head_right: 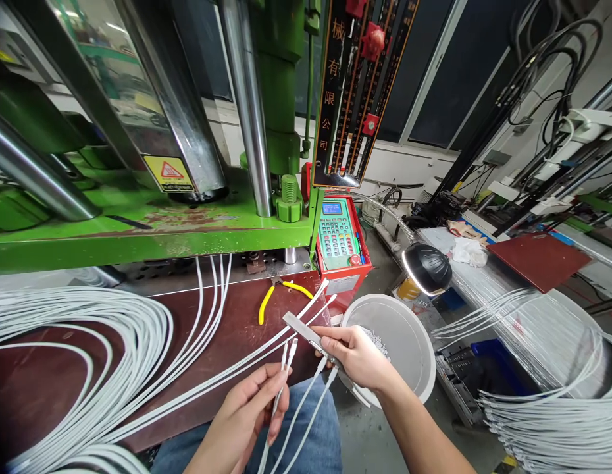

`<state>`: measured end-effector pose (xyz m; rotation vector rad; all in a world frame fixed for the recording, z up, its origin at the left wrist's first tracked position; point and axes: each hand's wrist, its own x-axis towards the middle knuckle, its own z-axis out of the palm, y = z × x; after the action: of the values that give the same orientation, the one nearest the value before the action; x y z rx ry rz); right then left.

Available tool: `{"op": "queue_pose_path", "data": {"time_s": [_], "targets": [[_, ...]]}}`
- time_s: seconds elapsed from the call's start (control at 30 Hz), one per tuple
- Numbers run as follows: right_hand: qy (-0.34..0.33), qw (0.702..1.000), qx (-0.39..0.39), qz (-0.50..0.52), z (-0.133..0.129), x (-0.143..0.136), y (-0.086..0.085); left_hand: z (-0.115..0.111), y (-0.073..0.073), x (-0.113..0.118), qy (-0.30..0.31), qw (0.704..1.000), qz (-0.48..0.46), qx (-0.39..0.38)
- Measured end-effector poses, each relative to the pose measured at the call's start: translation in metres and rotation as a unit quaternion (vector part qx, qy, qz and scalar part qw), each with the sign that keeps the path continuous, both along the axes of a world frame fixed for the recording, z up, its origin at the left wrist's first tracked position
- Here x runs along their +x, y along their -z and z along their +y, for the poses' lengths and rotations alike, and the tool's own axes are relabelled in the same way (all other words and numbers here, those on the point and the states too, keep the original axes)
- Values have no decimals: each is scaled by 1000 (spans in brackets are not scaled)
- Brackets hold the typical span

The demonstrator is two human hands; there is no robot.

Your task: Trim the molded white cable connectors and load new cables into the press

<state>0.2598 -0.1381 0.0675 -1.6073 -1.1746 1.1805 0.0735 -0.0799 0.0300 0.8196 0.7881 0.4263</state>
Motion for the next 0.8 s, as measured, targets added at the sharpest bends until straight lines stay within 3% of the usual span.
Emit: {"op": "queue_pose_path", "data": {"time_s": [0.17,0.47,0.8], "targets": [[-5,1000,1,25,2,0,1,2,7,-1,41,998,22,46],[-24,999,10,-28,3,-2,-6,5,16,-3,76,993,34,82],[-22,999,11,-30,2,-3,-1,5,13,-2,54,996,31,66]]}}
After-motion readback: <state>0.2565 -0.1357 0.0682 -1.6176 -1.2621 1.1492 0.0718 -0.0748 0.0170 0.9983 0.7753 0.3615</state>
